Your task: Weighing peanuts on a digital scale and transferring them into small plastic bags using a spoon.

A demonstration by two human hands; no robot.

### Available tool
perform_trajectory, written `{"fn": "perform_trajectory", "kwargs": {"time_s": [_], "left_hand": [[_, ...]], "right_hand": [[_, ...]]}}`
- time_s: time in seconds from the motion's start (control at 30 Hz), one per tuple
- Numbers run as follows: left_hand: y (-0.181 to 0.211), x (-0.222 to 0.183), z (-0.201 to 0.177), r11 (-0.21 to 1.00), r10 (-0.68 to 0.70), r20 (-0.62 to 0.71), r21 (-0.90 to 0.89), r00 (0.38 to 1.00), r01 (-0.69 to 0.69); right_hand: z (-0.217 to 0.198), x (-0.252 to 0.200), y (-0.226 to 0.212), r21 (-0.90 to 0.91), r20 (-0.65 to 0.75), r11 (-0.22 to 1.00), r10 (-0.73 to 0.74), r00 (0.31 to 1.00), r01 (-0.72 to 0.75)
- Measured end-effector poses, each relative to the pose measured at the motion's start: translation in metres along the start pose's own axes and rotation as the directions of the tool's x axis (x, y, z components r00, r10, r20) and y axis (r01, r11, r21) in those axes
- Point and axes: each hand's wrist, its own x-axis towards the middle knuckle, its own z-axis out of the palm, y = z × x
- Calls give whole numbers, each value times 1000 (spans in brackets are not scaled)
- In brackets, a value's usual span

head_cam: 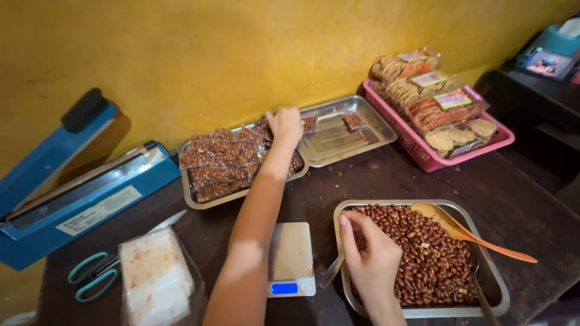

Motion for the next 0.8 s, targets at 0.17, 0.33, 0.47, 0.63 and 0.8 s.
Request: {"fn": "perform_trajectory", "kwargs": {"time_s": [0.17,0.33,0.47,0.63,0.8], "left_hand": [[11,8,-23,940,50,-32,340,998,-36],[11,19,-21,887,77,-88,460,993,-28],[6,11,-29,885,64,-14,463,998,-51],[2,11,-26,913,63,5,403,998,-60],[1,12,-23,931,76,-4,358,997,-70]], "right_hand": [[4,-1,-9,-13,48,993,-116,992,117],[3,-1,-11,-45,61,987,-154,986,157],[3,-1,-11,-55,54,987,-148,988,151],[5,-2,-9,-59,55,985,-158,986,161],[4,-1,-7,-69,55,985,-154,987,158]]}}
